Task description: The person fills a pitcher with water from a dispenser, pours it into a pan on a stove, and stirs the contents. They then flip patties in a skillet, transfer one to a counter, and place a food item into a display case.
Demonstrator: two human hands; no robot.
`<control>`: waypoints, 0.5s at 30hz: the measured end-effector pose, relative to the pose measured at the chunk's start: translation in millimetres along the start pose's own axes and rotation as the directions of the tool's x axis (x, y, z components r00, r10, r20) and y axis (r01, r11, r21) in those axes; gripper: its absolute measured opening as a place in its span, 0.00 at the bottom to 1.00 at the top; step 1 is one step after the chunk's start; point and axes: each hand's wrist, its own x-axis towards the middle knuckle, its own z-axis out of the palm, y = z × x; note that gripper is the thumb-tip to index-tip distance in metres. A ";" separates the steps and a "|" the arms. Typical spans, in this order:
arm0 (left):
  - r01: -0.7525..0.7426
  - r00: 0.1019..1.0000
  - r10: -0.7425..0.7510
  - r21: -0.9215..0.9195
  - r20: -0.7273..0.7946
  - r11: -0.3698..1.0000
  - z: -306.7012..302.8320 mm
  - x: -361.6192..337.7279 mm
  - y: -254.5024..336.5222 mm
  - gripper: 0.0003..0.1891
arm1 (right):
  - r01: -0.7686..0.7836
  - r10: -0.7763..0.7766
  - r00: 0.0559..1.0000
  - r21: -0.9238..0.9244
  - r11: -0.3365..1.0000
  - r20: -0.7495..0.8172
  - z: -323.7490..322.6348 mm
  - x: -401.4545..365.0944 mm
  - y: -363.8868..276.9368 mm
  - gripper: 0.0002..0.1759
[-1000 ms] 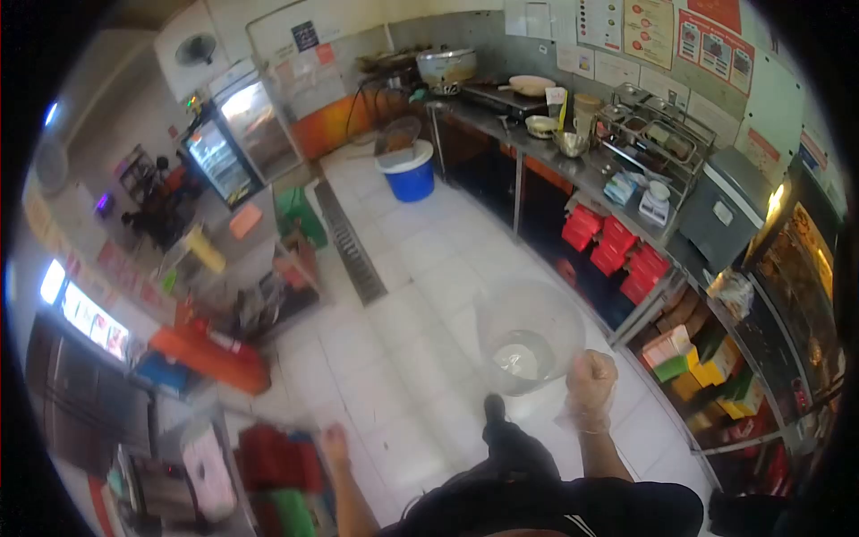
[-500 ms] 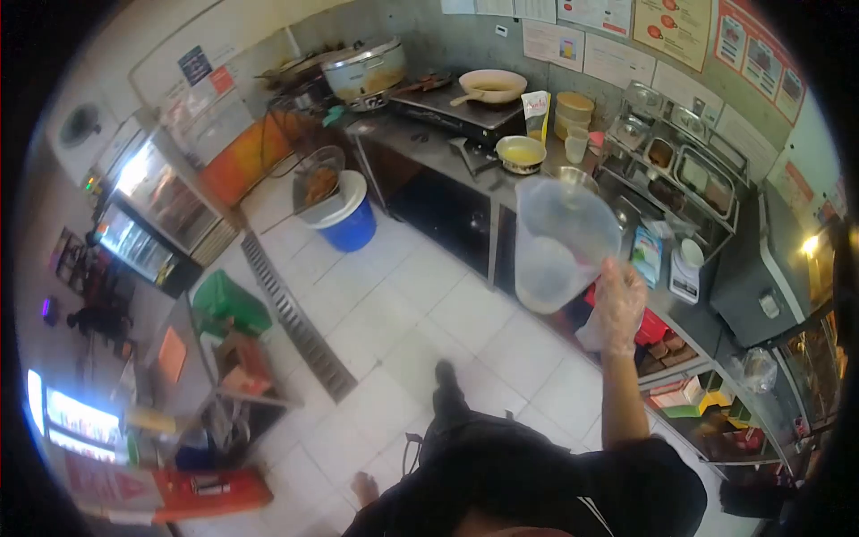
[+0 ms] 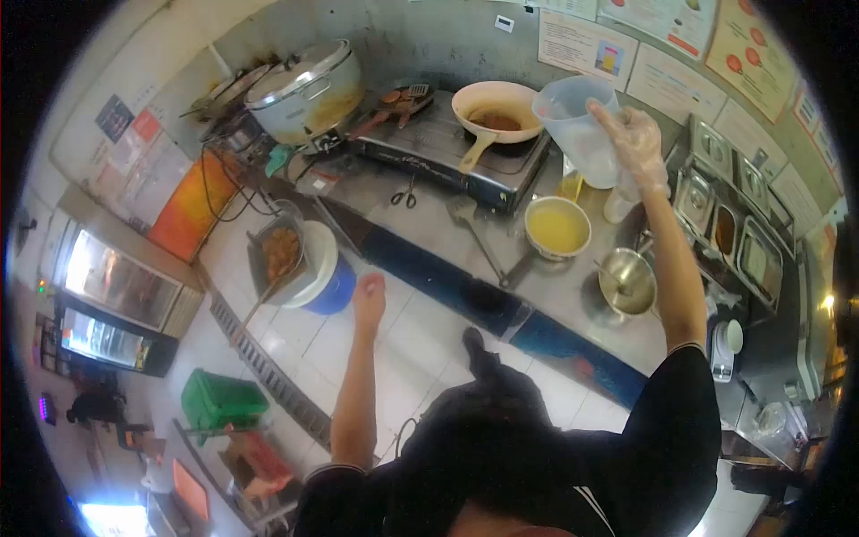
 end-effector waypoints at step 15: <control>0.304 0.696 -0.130 -0.125 0.706 0.945 84.3 240.5 -18.2 0.11 | -0.125 0.189 0.888 -0.174 0.977 0.420 153.9 163.6 -39.9 0.36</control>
